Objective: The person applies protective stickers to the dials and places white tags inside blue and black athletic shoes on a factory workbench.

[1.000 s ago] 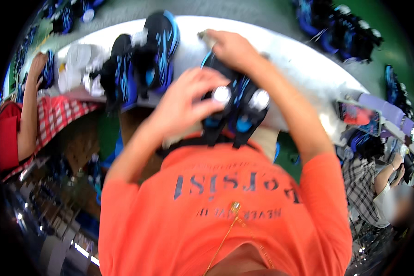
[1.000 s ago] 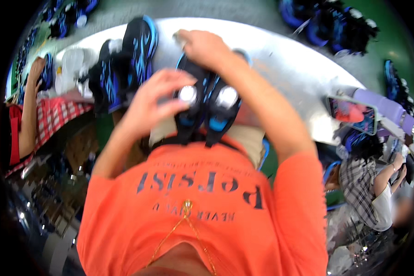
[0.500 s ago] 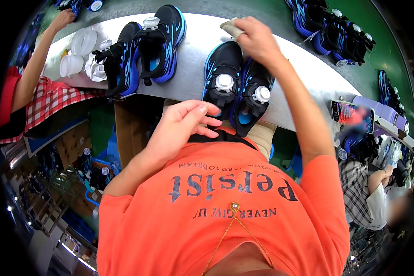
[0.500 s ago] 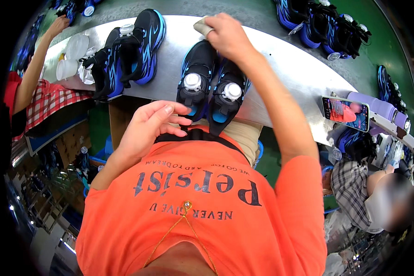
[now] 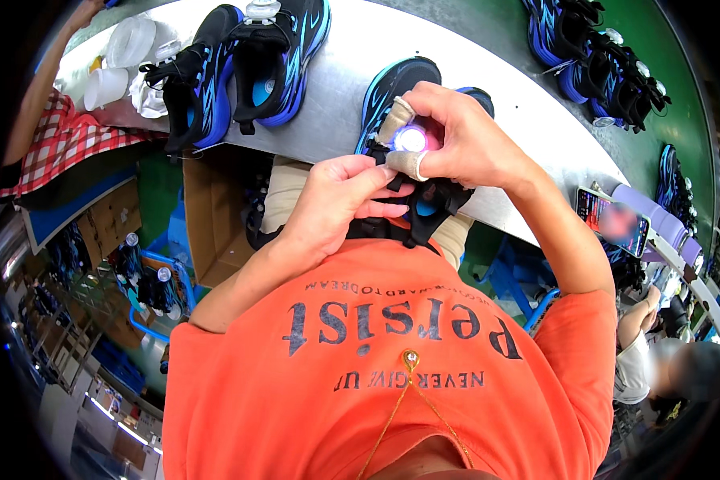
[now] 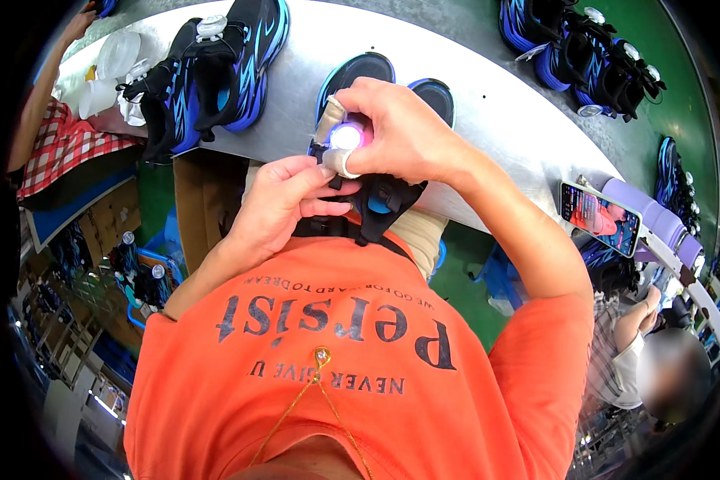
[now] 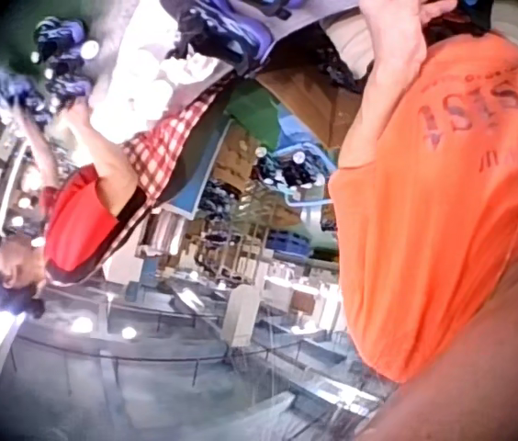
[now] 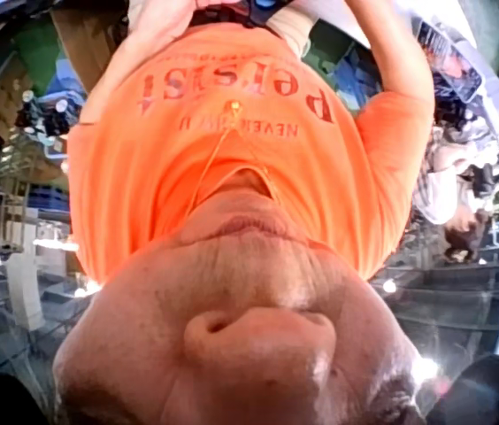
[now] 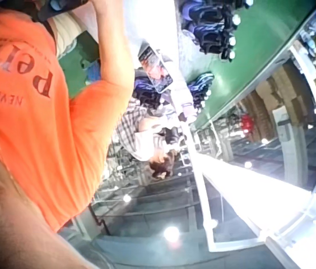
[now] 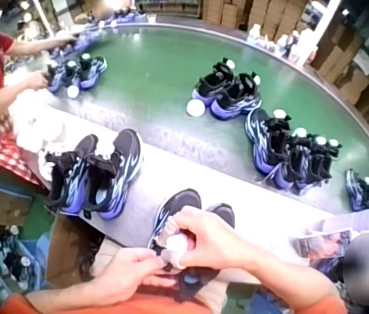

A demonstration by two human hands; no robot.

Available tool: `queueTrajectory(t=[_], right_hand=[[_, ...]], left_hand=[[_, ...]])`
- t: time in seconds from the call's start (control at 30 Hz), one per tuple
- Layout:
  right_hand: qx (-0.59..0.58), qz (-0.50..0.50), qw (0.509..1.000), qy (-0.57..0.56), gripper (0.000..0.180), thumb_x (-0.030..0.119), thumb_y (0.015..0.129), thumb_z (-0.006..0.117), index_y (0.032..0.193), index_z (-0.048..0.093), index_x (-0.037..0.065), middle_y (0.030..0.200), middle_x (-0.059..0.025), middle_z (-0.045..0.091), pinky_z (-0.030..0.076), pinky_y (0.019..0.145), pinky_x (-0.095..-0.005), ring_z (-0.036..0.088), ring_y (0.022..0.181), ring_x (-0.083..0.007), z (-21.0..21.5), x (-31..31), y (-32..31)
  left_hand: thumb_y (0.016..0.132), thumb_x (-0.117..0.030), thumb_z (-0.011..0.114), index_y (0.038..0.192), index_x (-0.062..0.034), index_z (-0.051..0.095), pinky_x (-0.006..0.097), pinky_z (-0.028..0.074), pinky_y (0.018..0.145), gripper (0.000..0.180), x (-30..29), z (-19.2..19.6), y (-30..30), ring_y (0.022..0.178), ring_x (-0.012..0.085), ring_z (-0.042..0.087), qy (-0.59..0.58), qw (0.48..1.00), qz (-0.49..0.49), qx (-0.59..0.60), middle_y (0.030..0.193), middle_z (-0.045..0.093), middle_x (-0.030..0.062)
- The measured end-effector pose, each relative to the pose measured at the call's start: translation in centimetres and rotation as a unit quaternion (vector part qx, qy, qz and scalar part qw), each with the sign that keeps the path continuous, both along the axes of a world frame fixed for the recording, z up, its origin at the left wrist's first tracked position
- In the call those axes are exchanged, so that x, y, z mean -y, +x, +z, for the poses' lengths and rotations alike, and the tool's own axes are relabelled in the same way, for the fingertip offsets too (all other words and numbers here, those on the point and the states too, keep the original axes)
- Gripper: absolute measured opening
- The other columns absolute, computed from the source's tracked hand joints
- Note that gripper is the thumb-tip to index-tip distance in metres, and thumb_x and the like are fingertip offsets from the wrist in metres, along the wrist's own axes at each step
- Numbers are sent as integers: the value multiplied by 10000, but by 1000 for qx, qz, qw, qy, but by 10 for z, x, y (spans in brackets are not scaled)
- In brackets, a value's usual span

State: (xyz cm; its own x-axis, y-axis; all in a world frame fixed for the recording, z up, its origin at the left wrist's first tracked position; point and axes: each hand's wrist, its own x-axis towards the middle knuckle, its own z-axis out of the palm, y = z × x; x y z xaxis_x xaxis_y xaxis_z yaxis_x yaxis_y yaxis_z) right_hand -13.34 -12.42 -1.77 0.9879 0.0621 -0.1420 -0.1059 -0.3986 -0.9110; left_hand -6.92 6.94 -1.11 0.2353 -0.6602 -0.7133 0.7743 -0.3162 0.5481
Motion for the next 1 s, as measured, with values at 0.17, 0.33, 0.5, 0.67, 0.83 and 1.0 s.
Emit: queueTrajectory(t=[0.17,0.33,0.5,0.67,0.83,1.0], right_hand=[[-54,13,998,9,299,81,684,661,979,624,50,802,-95,516,436,605,-309,518,691,-215,16,6,0],[4,-39,983,-180,264,120,718,670,957,589,44,798,-121,566,466,628,-374,577,717,-301,27,-8,-14],[0,-31,979,-201,200,113,713,662,882,589,35,798,-125,585,466,644,-421,579,762,-341,29,0,-17],[65,18,964,-258,149,95,709,628,849,603,53,762,-95,571,450,706,-396,573,741,-313,20,1,-12],[84,18,956,-280,143,98,749,600,879,647,63,762,-74,586,449,733,-344,589,725,-256,11,10,-14],[8,-288,957,-34,185,159,883,596,990,674,31,939,-59,676,473,787,-276,610,857,-133,5,69,-47]], left_hand=[[935,-119,503,1078,91,561,318,559,812,261,0,-2,-1,1002,235,633,-2,1000,14,-9,1067,615,156],[938,-106,499,1061,83,569,325,558,822,236,-1,0,-4,1009,235,632,0,1000,24,-14,1070,616,158],[940,-106,501,1046,75,575,329,559,826,223,-2,0,-4,1010,234,633,-4,1000,27,-15,1069,618,152],[947,-116,499,1032,70,578,324,561,819,219,1,1,-6,1002,234,637,-6,1000,24,-1,1067,617,144],[949,-135,502,1056,72,566,332,549,827,241,11,3,-1,1017,241,630,-1,1000,9,2,1070,617,144],[958,-180,503,1095,63,542,353,485,936,282,6,7,4,1062,247,597,-8,999,2,-47,1085,598,160]])
